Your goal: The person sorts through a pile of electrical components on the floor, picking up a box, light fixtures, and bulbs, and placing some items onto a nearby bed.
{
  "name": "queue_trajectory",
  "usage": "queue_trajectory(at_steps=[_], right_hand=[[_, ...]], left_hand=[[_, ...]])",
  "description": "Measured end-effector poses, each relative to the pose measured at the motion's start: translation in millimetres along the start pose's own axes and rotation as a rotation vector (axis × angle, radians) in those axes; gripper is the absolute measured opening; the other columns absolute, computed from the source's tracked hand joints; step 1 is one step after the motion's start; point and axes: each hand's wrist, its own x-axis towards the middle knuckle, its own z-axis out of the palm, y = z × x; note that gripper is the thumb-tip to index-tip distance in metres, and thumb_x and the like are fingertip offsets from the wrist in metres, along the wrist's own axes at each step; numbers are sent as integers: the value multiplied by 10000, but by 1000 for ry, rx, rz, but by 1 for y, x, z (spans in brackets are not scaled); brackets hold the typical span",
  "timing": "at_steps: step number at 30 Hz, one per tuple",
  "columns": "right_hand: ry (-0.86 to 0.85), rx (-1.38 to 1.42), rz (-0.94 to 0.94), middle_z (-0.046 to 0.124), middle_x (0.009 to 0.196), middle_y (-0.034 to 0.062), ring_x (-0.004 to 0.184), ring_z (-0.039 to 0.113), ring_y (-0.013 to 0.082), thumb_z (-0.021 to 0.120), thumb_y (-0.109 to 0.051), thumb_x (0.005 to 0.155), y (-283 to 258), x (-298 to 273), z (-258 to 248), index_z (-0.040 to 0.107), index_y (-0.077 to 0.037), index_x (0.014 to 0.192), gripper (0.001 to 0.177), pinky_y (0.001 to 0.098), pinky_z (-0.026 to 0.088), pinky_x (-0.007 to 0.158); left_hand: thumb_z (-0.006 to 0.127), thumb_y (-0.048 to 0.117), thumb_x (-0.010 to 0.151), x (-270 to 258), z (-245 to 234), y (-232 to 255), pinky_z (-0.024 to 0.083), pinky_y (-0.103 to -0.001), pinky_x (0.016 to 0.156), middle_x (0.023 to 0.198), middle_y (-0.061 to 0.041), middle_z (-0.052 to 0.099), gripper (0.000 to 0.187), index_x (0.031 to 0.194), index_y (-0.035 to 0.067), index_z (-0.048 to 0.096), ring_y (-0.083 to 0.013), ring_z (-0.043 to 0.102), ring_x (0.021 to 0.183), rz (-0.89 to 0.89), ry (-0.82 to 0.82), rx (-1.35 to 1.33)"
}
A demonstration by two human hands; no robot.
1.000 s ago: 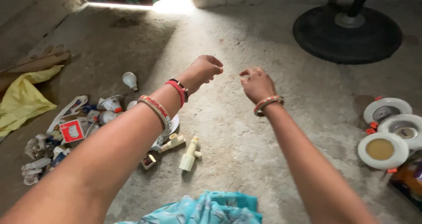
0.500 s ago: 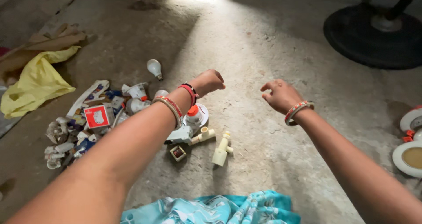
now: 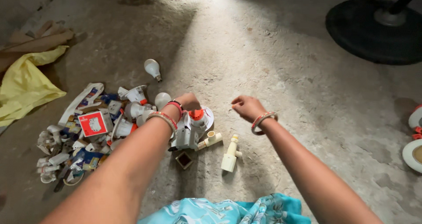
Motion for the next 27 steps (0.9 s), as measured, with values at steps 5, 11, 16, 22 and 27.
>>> queue_trajectory(at_steps=[5, 11, 16, 22, 27], right_hand=[[-74, 421, 176, 779, 1015, 90, 840, 746, 142, 711, -207, 880, 21, 37, 59, 727, -56, 1187, 342, 282, 639, 692], [-162, 539, 138, 725, 1021, 65, 815, 712, 141, 755, -236, 852, 14, 67, 126, 633, -66, 1294, 489, 331, 637, 671], [-97, 233, 90, 757, 1057, 95, 798, 740, 192, 722, -278, 829, -22, 48, 137, 653, -129, 1320, 518, 333, 597, 730], [-41, 197, 32, 764, 1145, 124, 971, 739, 241, 753, -260, 797, -32, 42, 118, 655, -130, 1294, 522, 359, 575, 869], [145, 135, -97, 733, 1180, 185, 1093, 703, 307, 780, -226, 805, -27, 46, 89, 682, -98, 1247, 470, 381, 545, 960]], left_hand=[[740, 463, 845, -51, -2, 9, 549, -412, 705, 985, -201, 739, 529, 1091, -5, 729, -297, 707, 832, -393, 63, -654], [694, 345, 862, -130, -63, 56, 504, -435, 491, 876, -192, 686, 532, 1250, 3, 567, -283, 671, 629, -543, -44, -1094], [711, 276, 840, -125, -55, 67, 529, -430, 548, 932, -182, 667, 528, 1273, 18, 552, -280, 673, 701, -612, 24, -1317], [701, 289, 854, -116, -61, 76, 537, -440, 699, 1061, -215, 656, 549, 1300, 9, 544, -320, 668, 874, -712, 156, -1290], [693, 300, 866, -100, -107, 113, 543, -448, 825, 1169, -242, 646, 567, 1322, 2, 538, -353, 664, 1018, -827, 316, -1163]])
